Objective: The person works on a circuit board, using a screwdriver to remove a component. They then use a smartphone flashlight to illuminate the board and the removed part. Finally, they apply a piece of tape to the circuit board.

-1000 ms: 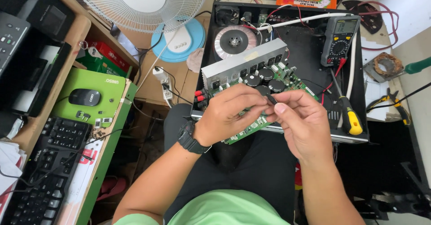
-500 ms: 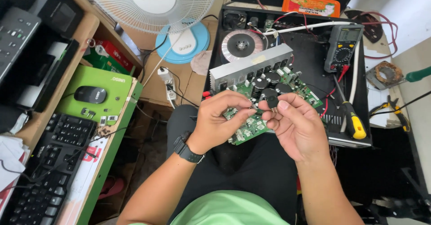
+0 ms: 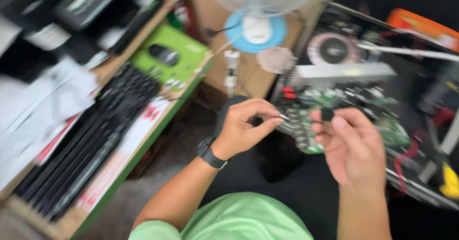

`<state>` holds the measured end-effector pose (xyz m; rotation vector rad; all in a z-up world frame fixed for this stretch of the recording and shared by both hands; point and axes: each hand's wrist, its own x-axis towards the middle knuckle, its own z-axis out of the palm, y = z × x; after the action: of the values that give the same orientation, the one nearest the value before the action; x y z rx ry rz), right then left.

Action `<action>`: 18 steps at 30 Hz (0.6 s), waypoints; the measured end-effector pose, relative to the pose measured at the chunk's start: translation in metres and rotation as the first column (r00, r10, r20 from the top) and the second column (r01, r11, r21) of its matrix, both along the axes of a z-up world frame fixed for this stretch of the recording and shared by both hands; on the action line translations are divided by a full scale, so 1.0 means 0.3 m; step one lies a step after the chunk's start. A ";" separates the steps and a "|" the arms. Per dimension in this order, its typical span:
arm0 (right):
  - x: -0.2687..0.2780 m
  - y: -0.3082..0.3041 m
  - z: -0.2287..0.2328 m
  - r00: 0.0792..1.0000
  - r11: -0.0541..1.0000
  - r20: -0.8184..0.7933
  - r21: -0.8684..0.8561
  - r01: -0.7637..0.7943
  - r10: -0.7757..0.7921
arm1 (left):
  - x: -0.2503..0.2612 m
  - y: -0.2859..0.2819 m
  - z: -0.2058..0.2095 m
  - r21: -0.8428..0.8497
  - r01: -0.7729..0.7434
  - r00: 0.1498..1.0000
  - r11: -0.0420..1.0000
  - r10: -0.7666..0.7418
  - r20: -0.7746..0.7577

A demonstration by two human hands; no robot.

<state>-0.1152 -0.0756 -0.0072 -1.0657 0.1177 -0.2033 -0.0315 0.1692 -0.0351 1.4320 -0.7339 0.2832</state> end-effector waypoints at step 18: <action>0.139 0.510 -0.126 0.955 0.940 -0.151 -0.191 -0.281 0.255 | 0.103 0.767 -0.195 0.342 -0.654 0.639 0.675 0.734 -0.228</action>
<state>-0.0737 0.0773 -0.0449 -1.2937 0.0620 0.1013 -0.0006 0.3993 -0.0936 1.8954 0.1397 0.5392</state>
